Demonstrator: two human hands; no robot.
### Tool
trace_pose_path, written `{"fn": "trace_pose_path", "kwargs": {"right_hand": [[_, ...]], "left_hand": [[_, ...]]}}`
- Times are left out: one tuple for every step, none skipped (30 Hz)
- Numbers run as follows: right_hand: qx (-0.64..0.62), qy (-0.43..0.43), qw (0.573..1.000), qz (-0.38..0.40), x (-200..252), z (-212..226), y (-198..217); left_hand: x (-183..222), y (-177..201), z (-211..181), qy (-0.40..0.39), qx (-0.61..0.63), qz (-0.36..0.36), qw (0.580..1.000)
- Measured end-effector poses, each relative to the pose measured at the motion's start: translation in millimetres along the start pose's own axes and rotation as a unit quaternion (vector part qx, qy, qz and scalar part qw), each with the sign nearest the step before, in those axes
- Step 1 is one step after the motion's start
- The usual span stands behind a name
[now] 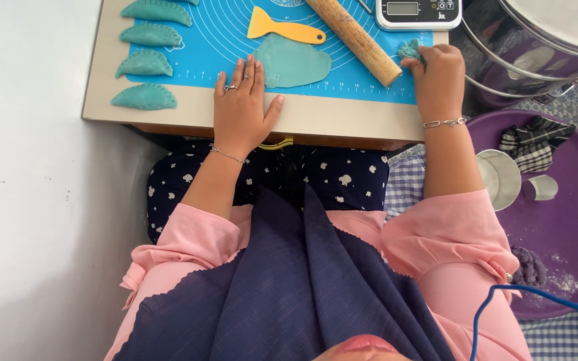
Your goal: Rolling out small pieces of blue dough and using a small tool to detail the edges of crescent-shaped pastries.
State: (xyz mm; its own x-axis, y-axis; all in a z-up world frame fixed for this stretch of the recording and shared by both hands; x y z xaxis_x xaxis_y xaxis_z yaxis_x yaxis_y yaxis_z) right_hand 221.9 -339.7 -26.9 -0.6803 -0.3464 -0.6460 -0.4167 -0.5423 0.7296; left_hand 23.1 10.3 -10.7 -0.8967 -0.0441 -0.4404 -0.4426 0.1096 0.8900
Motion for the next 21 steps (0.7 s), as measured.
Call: {"fn": "trace_pose_path", "kwargs": {"right_hand": [[0.03, 0.029, 0.999, -0.005, 2, -4, -6], [0.06, 0.059, 0.996, -0.009, 4, -9, -12], [0.063, 0.055, 0.996, -0.009, 4, -12, -14], [0.075, 0.074, 0.994, -0.015, 4, -14, -17], [0.085, 0.096, 0.992, -0.023, 2, -15, -21], [0.086, 0.094, 0.992, -0.023, 3, -17, -22], [0.088, 0.095, 0.991, -0.013, 3, -17, -24], [0.09, 0.096, 0.991, -0.004, 3, -17, -26], [0.089, 0.098, 0.991, -0.004, 3, -16, -23], [0.099, 0.105, 0.989, 0.004, 2, -15, -21], [0.11, 0.112, 0.987, 0.01, 1, -13, -19], [0.108, 0.115, 0.987, 0.009, -1, -8, -15], [0.119, 0.125, 0.985, 0.018, -1, -4, -12], [0.129, 0.134, 0.982, 0.027, -2, 0, -8], [0.13, 0.134, 0.982, 0.025, -2, 0, -9], [0.148, 0.143, 0.978, 0.026, -1, 0, -10], [0.167, 0.152, 0.974, 0.027, 0, 0, -10], [0.168, 0.151, 0.974, 0.026, 1, -1, -9], [0.19, 0.143, 0.97, 0.046, 2, -1, -9], [0.212, 0.135, 0.966, 0.066, 3, -1, -9], [0.211, 0.137, 0.966, 0.065, 2, 1, -4]], "left_hand": [[0, 0, 0, -0.002, -0.003, 0.001, 1.0], [0, 0, -1, -0.004, -0.006, 0.002, 1.0], [0, 0, -2, -0.008, -0.004, 0.004, 1.0], [0, 1, -3, -0.006, -0.002, 0.003, 1.0], [0, 2, -2, -0.002, -0.003, 0.002, 1.0], [0, 1, -2, -0.004, -0.002, 0.002, 1.0], [0, 1, -2, -0.003, 0.0, 0.001, 1.0], [1, 1, -1, -0.002, 0.001, 0.0, 1.0], [1, 0, -1, 0.0, 0.0, -0.001, 1.0], [1, 0, -1, -0.001, -0.001, 0.001, 1.0], [0, 0, -1, -0.002, -0.003, 0.003, 1.0], [1, -1, 0, 0.0, -0.004, 0.001, 1.0], [1, -1, 0, -0.001, -0.003, 0.002, 1.0], [1, -2, 0, -0.003, -0.002, 0.003, 1.0], [1, -2, 0, -0.003, -0.003, 0.002, 1.0], [0, -2, 0, -0.003, -0.003, 0.001, 1.0], [1, -2, 0, -0.003, -0.002, 0.001, 1.0], [0, -3, 0, -0.004, -0.002, 0.0, 1.0], [0, -3, 0, -0.002, -0.003, 0.0, 1.0], [0, -4, 0, -0.001, -0.004, 0.0, 1.0], [0, -4, 0, 0.0, -0.004, -0.001, 1.0]]}}
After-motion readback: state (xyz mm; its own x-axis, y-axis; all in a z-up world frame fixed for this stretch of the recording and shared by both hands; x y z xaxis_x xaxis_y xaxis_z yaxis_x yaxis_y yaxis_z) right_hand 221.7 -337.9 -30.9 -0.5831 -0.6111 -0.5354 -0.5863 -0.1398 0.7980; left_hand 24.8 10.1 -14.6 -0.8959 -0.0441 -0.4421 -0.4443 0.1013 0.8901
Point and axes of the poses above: each hand's wrist, its own x-axis away from the middle knuckle, its own y-axis out of the back of the hand, z = x × y, the point moved 2 cm from there along -x, towards the middle knuckle, and after that the axes turned 6 degrees about -z, right-handed, at the moved point
